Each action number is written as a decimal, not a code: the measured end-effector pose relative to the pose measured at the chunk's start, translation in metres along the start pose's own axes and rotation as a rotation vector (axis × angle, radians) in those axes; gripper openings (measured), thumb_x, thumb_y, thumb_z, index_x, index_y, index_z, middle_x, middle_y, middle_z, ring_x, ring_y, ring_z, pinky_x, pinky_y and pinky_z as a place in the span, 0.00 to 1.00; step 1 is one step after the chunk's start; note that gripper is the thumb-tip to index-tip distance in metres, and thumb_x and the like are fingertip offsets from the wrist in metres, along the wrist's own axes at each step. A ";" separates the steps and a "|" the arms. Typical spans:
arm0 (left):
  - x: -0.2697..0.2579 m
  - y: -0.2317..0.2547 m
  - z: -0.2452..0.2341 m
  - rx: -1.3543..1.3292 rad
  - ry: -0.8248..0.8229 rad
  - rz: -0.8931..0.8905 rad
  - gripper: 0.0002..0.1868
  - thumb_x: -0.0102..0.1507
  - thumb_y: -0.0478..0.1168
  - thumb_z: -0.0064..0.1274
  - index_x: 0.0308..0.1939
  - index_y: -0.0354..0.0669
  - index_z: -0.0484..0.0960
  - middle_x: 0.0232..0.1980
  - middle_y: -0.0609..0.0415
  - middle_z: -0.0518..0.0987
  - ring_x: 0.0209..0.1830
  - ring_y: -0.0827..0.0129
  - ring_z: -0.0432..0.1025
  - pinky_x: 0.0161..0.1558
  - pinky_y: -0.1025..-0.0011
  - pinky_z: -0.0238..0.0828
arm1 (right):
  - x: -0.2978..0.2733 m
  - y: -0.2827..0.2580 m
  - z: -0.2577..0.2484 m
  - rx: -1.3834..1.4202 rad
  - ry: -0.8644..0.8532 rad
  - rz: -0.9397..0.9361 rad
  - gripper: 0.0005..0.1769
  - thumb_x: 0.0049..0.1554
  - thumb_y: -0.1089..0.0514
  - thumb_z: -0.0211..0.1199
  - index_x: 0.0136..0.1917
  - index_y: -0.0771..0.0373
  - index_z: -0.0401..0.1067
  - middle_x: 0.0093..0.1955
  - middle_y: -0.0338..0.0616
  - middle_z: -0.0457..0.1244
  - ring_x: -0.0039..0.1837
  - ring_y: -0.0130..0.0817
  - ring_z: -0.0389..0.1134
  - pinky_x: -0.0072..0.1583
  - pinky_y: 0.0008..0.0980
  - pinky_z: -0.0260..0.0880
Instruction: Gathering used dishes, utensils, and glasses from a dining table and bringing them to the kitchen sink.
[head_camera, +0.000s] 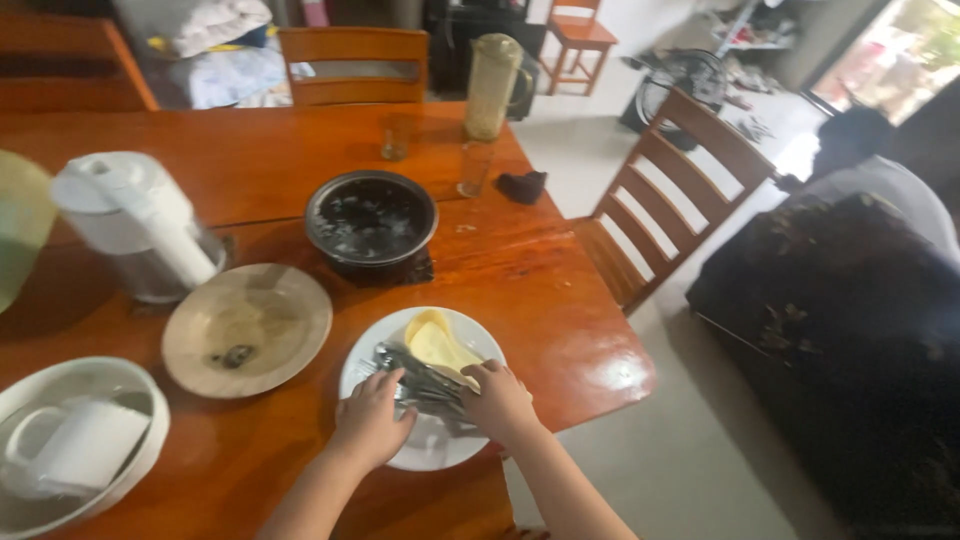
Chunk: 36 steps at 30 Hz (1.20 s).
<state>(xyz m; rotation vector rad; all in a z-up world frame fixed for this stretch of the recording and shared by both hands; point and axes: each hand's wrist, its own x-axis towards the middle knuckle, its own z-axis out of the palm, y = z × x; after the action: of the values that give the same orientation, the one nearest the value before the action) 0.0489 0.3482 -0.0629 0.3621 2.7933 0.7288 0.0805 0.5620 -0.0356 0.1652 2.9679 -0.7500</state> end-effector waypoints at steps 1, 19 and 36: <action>-0.001 0.010 -0.005 0.022 -0.002 0.022 0.39 0.60 0.53 0.58 0.72 0.51 0.62 0.72 0.55 0.65 0.74 0.58 0.59 0.69 0.47 0.57 | -0.004 0.000 -0.009 0.050 0.020 0.026 0.21 0.55 0.53 0.62 0.62 0.51 0.75 0.65 0.44 0.63 0.69 0.48 0.61 0.69 0.46 0.60; 0.051 0.244 0.085 -0.072 0.198 0.118 0.36 0.62 0.54 0.56 0.71 0.49 0.65 0.70 0.49 0.70 0.71 0.53 0.64 0.66 0.50 0.63 | -0.033 0.210 -0.136 0.516 0.047 0.121 0.20 0.61 0.50 0.58 0.63 0.57 0.75 0.64 0.45 0.67 0.67 0.40 0.68 0.66 0.36 0.66; 0.154 0.310 0.092 -0.121 0.505 0.028 0.35 0.62 0.50 0.58 0.69 0.38 0.70 0.66 0.38 0.73 0.67 0.44 0.67 0.66 0.52 0.65 | 0.058 0.312 -0.265 0.379 -0.060 -0.092 0.22 0.61 0.50 0.56 0.66 0.58 0.73 0.70 0.47 0.64 0.71 0.43 0.64 0.69 0.37 0.63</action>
<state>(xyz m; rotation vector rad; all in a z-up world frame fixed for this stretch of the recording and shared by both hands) -0.0147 0.6969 -0.0095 0.2173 3.1862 1.1256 0.0491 0.9664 0.0449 0.0261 2.7618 -1.2990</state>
